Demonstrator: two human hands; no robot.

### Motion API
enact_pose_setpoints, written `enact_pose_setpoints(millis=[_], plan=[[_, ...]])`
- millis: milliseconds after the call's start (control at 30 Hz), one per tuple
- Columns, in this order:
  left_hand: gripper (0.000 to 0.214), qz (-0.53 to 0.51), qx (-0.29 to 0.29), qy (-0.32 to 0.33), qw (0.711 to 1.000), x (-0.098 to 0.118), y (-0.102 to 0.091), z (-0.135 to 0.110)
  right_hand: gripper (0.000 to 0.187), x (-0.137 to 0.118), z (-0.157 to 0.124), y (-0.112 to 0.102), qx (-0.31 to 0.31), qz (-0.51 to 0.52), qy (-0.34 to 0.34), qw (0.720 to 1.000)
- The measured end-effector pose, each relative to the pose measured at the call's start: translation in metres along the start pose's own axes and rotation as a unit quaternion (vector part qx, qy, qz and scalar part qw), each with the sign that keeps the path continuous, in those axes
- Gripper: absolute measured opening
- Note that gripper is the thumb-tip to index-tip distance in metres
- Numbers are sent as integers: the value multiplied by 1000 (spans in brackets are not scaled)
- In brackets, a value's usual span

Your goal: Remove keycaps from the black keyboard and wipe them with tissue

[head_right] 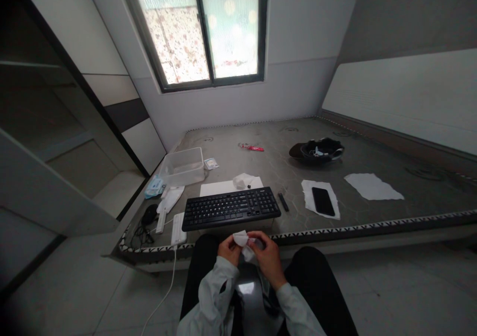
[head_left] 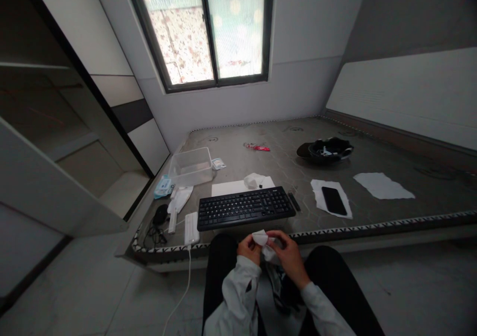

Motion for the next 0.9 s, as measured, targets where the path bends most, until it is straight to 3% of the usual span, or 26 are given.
enact_pose_setpoints(millis=[433,767,900], plan=[[20,74,6,40,996,1,-2,-1,36,4,4,3,-53,14,4,998],[16,58,42,83,994,-9,0,3,41,13,2,2,1,9,43,999],[18,41,36,71,996,-13,0,5,41,19,2,3,-12,32,54,998]])
Point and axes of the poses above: each hand's wrist, its own z-axis towards the middle knuckle, its own y-axis out of the palm, x = y × z, the point moved 3 cm from there along z, towards the middle knuckle, and after that the axes turned 7 degrees about -y, right-handed, at the moved point
